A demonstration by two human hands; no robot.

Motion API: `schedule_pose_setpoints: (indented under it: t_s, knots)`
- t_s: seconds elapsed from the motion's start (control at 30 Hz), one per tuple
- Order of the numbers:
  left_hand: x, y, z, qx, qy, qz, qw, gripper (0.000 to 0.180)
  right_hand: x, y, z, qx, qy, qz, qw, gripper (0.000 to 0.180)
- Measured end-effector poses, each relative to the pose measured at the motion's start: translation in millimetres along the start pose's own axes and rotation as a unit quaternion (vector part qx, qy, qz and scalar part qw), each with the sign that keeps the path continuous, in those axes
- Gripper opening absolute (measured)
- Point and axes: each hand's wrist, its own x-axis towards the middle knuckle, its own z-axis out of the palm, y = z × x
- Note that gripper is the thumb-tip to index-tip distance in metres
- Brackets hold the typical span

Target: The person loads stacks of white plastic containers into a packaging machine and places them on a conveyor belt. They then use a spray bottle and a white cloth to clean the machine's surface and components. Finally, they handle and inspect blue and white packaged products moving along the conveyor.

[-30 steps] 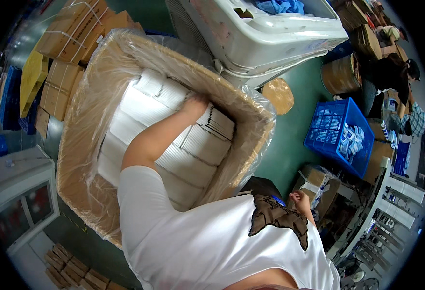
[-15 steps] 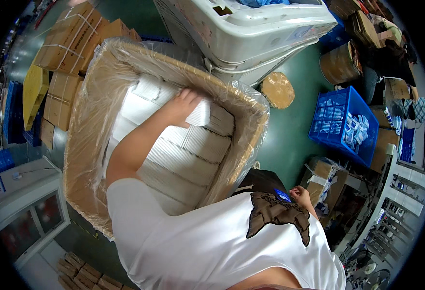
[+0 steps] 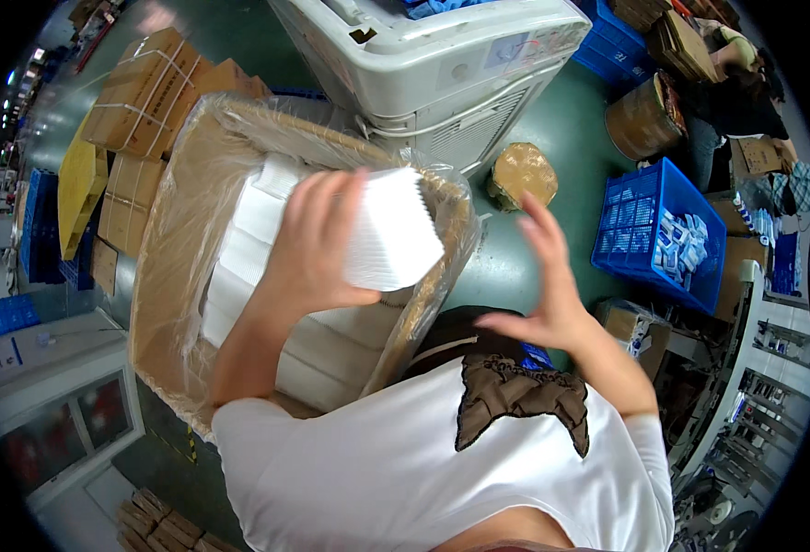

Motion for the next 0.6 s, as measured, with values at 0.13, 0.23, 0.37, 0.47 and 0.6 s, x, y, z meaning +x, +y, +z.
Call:
schedule_pose_setpoints:
  t_s: [0.13, 0.23, 0.37, 0.47, 0.6]
  knots:
    - [28, 37, -2, -0.006, 0.003, 0.081, 0.997, 0.104, 80, -54, 12, -0.114, -0.084, -0.118, 0.983, 0.11]
    - [39, 46, 2, -0.03, -0.012, 0.094, 0.995, 0.102, 80, -50, 10, -0.057, -0.075, -0.073, 0.993, 0.109]
    - [45, 49, 17, -0.093, -0.043, 0.089, 0.991, 0.102, 56, -26, 8, -0.003, -0.062, 0.0, 0.998, 0.11]
    - [40, 33, 27, -0.107, -0.038, 0.093, 0.989, 0.113, 44, -8, 2, 0.012, -0.028, 0.032, 0.999, 0.11]
    - [32, 7, 55, -0.369, -0.023, 0.047, 0.928, 0.126, 38, 7, 9, 0.084, 0.002, 0.049, 0.995, 0.108]
